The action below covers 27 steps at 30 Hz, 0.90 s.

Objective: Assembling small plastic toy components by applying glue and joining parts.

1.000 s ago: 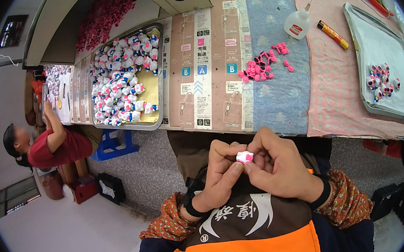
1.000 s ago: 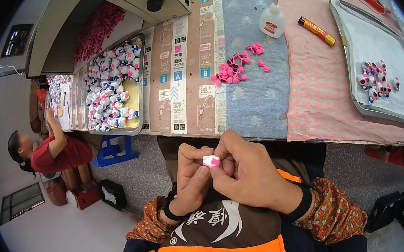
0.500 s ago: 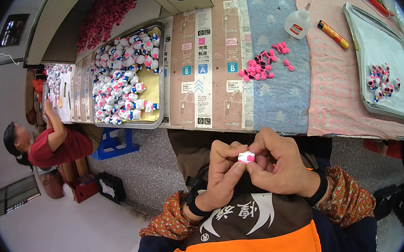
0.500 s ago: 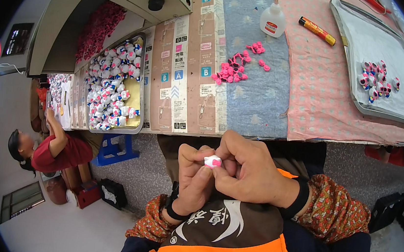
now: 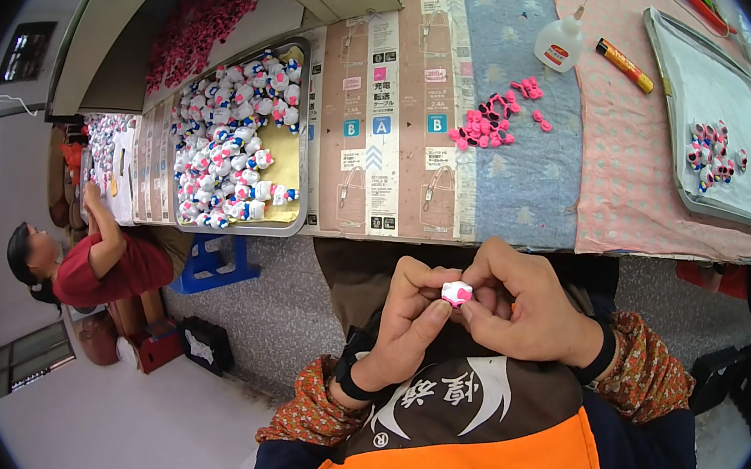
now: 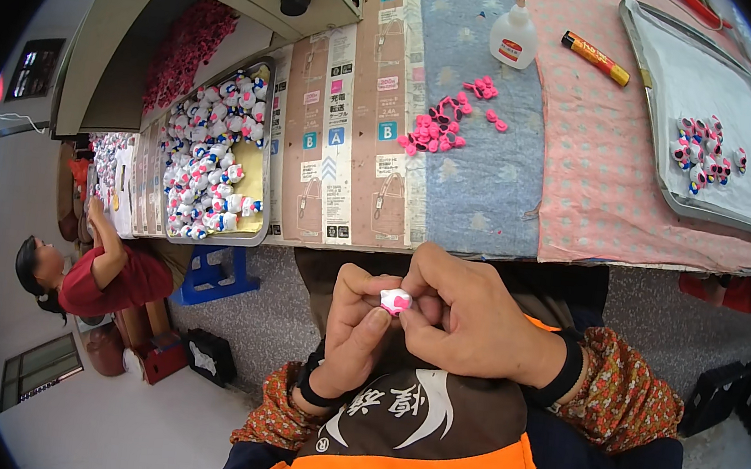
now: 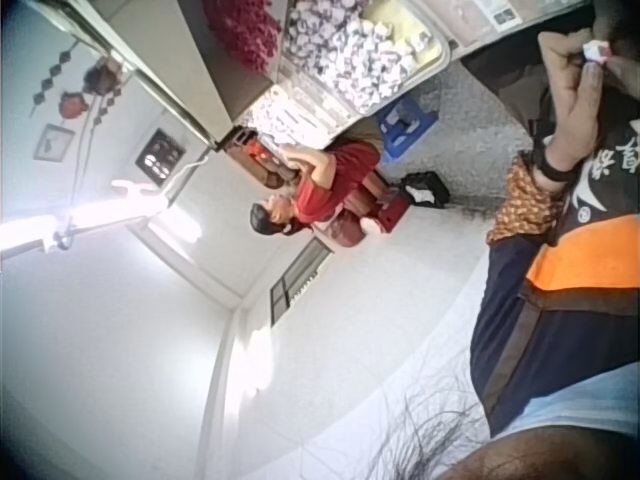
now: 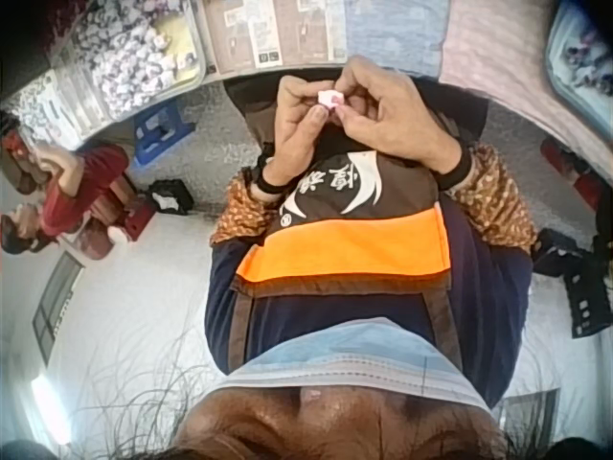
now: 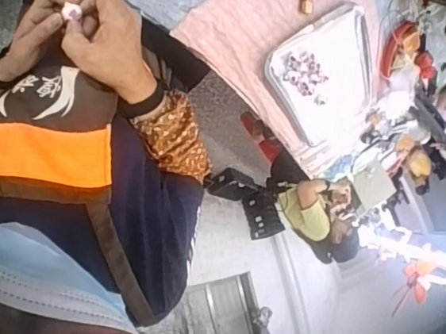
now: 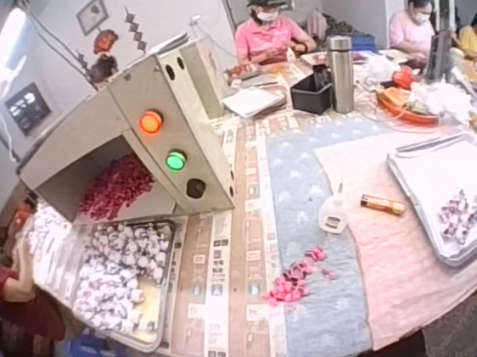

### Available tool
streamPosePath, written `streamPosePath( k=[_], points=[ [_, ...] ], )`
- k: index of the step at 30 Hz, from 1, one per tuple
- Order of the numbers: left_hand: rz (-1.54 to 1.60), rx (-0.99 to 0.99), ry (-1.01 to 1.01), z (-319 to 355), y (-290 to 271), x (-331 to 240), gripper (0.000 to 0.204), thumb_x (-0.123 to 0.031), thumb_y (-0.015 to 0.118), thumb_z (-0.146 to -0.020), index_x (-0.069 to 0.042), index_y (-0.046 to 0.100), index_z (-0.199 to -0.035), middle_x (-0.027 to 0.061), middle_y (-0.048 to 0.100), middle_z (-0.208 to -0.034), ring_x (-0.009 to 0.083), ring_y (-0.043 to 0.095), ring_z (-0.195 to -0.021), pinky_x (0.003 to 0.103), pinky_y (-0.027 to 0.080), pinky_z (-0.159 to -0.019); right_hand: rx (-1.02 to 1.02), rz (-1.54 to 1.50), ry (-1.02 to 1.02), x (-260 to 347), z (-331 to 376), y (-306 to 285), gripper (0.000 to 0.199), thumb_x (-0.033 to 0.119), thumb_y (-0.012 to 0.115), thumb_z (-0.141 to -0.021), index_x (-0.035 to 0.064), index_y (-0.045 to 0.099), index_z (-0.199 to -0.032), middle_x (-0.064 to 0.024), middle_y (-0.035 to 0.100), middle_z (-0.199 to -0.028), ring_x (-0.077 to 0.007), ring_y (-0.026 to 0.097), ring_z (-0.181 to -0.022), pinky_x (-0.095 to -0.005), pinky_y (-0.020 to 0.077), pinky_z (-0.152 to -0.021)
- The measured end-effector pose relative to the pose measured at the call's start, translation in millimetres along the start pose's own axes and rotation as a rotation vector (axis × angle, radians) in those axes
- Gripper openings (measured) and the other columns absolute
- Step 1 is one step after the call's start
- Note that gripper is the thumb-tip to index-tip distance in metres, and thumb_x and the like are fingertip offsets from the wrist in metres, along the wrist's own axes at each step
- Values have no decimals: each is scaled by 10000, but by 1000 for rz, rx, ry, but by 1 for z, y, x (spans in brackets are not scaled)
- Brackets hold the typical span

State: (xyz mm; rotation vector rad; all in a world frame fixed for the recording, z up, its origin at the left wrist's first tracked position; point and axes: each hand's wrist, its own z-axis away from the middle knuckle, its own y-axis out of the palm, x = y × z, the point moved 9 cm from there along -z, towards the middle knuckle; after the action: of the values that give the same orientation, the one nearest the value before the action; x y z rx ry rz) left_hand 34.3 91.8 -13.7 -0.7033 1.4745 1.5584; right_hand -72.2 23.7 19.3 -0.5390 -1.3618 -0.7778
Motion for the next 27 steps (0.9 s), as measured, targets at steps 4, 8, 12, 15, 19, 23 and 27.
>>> streamPosePath(
  k=[4,8,12,15,19,23,27],
  points=[
    [32,-18,-7,0,-1,1,224,-55,474,-1015,-21,407,-1226,110,519,-1204,159,558,-1123,327,479,-973,-10,36,-13,-2,-1,-1,196,28,704,-774,36,523,-846,8,497,-600,-39,446,-526,-243,344,-469],
    [61,-27,38,2,-3,4,202,-45,487,-1006,-36,430,-1199,97,517,-1183,135,538,-1101,311,438,-981,-22,30,-31,-3,-1,-1,186,23,703,-750,39,531,-819,6,503,-573,-45,453,-495,-249,345,-460],
    [100,-43,50,1,1,4,198,-42,497,-998,-45,444,-1188,87,515,-1157,124,520,-1074,301,405,-976,-38,37,-56,-1,-1,-3,180,21,700,-739,36,534,-807,0,512,-576,-49,457,-492,-249,351,-462],
    [78,-51,60,2,1,5,195,-40,499,-994,-47,449,-1183,81,513,-1133,120,508,-1048,298,396,-963,-45,30,-72,-2,0,-3,179,26,702,-737,33,534,-799,-4,513,-576,-53,459,-491,-249,355,-463],
    [88,-46,62,2,0,6,189,-39,499,-993,-48,456,-1177,76,513,-1110,117,497,-1013,298,390,-947,-52,14,-70,-4,0,-3,176,32,703,-740,36,534,-789,-5,506,-575,-51,455,-496,-248,354,-465],
    [94,-49,57,2,0,7,187,-41,499,-993,-50,456,-1175,75,512,-1107,118,492,-1013,304,383,-951,-45,13,-64,-4,0,-3,174,36,705,-743,40,537,-787,0,485,-569,-45,440,-502,-249,347,-465],
    [101,-46,57,2,0,6,186,-42,503,-993,-52,457,-1173,74,513,-1108,121,489,-1022,308,379,-958,-44,3,-54,-5,1,-3,175,37,709,-742,42,538,-780,4,469,-564,-44,428,-504,-250,342,-465]
  ],
)
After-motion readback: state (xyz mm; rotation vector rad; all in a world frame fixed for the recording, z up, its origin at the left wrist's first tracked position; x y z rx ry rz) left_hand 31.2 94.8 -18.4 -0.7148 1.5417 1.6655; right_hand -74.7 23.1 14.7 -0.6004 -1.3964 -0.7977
